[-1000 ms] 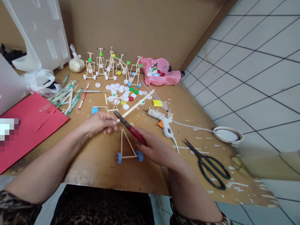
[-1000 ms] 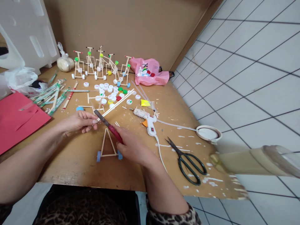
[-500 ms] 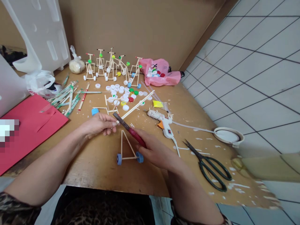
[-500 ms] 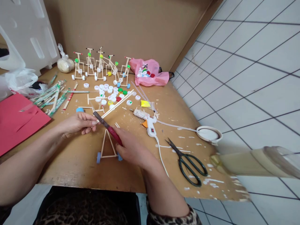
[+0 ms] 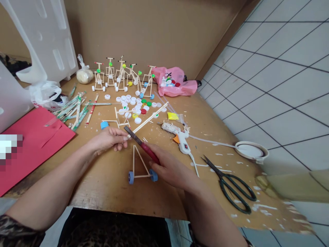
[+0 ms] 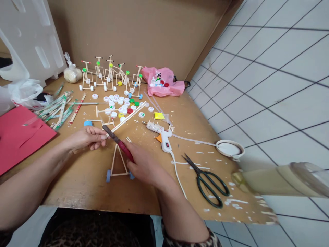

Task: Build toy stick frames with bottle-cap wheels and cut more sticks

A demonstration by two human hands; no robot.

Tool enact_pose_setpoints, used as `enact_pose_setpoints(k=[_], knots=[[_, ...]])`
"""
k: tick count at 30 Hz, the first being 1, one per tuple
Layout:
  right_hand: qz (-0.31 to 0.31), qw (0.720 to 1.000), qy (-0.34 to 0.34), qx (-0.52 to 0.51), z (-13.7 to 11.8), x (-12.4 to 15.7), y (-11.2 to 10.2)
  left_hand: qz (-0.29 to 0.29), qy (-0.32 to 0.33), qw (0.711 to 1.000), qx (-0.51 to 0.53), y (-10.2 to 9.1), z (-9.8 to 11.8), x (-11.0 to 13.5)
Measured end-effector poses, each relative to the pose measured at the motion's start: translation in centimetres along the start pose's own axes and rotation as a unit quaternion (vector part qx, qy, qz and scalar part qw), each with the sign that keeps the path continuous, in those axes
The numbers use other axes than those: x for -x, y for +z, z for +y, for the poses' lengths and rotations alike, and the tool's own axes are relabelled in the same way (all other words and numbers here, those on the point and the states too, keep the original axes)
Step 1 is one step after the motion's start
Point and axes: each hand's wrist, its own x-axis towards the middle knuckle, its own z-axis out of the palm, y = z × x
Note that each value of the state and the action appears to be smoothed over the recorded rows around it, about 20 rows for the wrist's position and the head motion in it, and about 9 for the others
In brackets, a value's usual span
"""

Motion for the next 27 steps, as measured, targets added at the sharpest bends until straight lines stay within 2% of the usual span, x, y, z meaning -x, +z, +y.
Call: enact_pose_setpoints(k=[22, 27], knots=[[-0.024, 1.000, 0.000, 0.005, 0.61, -0.14, -0.08, 0.008, 0.001, 1.000, -0.003, 0.16, 0.10, 0.06], [-0.020, 0.999, 0.032, 0.032, 0.69, -0.20, -0.20, 0.020, 0.013, 1.000, 0.010, 0.31, 0.19, 0.18]])
